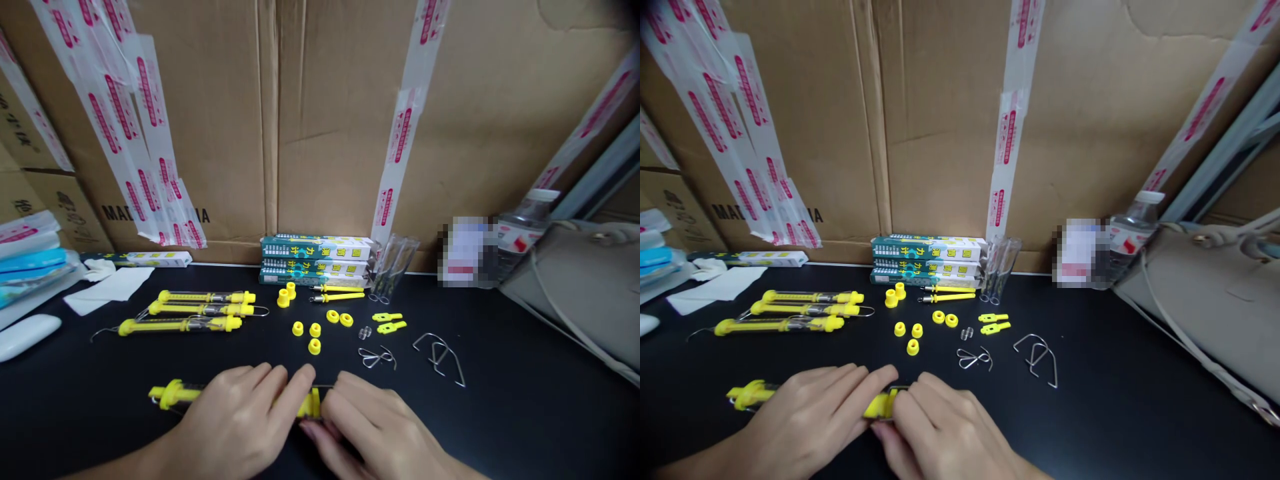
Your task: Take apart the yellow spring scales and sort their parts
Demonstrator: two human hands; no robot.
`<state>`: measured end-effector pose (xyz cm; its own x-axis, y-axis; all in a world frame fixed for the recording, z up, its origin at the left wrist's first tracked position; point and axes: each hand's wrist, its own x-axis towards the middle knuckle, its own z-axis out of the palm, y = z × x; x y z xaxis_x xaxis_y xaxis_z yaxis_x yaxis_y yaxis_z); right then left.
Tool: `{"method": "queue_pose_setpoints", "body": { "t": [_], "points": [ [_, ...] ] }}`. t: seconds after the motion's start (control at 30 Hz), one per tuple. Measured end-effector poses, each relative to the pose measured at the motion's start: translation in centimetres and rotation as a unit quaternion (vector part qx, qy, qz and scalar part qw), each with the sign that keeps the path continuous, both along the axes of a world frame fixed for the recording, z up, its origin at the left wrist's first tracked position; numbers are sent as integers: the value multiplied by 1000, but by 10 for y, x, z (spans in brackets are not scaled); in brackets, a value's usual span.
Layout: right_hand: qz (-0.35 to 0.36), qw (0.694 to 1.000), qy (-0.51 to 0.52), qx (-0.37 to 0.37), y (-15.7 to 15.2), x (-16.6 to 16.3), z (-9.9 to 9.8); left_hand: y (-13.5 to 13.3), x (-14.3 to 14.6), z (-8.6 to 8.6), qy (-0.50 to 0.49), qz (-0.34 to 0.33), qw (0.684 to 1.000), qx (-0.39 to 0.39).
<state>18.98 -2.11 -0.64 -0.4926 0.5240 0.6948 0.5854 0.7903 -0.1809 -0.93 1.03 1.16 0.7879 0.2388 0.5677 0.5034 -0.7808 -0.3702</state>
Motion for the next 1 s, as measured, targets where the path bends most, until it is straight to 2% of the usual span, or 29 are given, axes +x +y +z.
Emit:
{"method": "queue_pose_setpoints", "body": {
  "t": [0.27,0.33,0.4,0.5,0.6,0.63,0.77,0.93,1.0],
  "points": [
    [0,993,-59,103,0,6,5,0,1,3,-36,-33,998,-25],
    [10,986,-108,124,-2,10,11,-2,0,5,-54,-46,995,-76],
    [24,978,-163,127,-3,14,17,-3,0,9,-85,-52,978,-185],
    [42,969,-184,157,1,18,22,4,0,23,-137,-41,908,-395],
    [49,963,-194,180,8,22,23,24,5,39,-157,-49,803,-573],
    [46,962,-196,183,11,23,23,31,8,43,-165,-38,774,-610],
    [27,967,-178,179,19,24,21,49,22,44,-127,-12,688,-715],
    [2,988,-110,108,23,22,14,42,33,38,-163,32,580,-797],
    [8,993,-85,81,23,21,11,38,33,39,-176,44,551,-815]
  ]
}}
